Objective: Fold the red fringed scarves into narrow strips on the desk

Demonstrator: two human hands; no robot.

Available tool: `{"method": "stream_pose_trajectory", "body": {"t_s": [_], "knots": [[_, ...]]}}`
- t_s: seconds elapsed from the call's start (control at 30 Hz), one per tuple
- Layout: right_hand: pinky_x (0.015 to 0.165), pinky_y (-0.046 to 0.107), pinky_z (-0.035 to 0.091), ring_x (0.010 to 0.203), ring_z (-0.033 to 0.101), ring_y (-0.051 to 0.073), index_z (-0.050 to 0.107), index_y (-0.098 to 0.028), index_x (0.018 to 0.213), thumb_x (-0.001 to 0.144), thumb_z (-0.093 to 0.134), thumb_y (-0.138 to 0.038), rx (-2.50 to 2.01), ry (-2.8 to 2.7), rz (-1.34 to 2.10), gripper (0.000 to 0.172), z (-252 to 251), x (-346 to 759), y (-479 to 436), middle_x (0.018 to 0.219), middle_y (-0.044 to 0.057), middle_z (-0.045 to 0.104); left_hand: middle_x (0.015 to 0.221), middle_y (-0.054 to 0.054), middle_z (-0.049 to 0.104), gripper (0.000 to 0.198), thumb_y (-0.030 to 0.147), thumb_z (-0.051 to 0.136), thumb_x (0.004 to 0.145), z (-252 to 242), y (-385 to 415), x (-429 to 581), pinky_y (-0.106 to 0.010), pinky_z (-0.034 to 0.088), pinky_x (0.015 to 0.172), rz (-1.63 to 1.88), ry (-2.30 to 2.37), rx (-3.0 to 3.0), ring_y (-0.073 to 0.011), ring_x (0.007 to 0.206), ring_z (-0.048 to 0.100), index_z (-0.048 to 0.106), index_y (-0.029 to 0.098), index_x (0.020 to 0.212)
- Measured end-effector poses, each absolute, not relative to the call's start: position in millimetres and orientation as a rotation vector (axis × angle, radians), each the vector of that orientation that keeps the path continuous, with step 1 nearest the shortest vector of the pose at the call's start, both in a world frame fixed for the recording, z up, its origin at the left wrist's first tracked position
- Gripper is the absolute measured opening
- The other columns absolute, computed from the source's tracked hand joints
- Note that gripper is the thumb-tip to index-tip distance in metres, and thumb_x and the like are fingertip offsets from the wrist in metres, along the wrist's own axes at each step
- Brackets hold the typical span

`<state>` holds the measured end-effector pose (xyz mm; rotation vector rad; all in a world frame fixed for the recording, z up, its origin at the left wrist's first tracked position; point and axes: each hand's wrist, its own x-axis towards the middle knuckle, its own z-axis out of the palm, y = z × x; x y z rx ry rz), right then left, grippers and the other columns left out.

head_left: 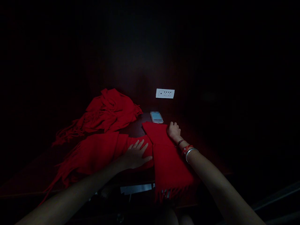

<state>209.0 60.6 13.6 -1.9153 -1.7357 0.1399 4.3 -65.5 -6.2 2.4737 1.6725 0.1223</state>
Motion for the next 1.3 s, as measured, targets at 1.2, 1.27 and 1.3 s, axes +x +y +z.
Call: {"method": "stream_pose_trajectory", "body": {"t_s": [1.2, 1.27, 1.3], "knots": [[0.094, 0.046, 0.009, 0.121, 0.013, 0.020, 0.025, -0.025, 0.125, 0.080, 0.006, -0.051, -1.485, -2.558, 0.523, 0.055, 15, 145, 14, 0.132, 0.003, 0.022, 0.132, -0.010, 0.015, 0.085, 0.073, 0.031, 0.057, 13, -82, -15, -0.048, 0.015, 0.090, 0.023, 1.780, 2.368, -0.0328, 0.119, 0.008, 0.026, 0.022, 0.125], [0.096, 0.044, 0.002, 0.122, 0.005, 0.018, 0.014, -0.026, 0.128, 0.079, 0.003, -0.051, -1.410, -2.611, 0.649, 0.056, 17, 156, 16, 0.134, 0.000, 0.013, 0.132, -0.008, 0.015, 0.083, 0.072, 0.033, 0.057, 14, -82, -27, -0.049, 0.014, 0.090, 0.004, 1.809, 2.347, -0.0328, 0.119, 0.006, 0.025, 0.025, 0.125], [0.096, 0.043, 0.001, 0.122, 0.005, 0.017, 0.011, -0.026, 0.128, 0.079, 0.002, -0.051, -1.364, -2.633, 0.686, 0.056, 18, 163, 17, 0.134, -0.001, 0.011, 0.133, -0.007, 0.014, 0.082, 0.072, 0.034, 0.057, 13, -81, -34, -0.049, 0.013, 0.090, -0.018, 1.819, 2.333, -0.0326, 0.119, 0.005, 0.024, 0.027, 0.125]]}}
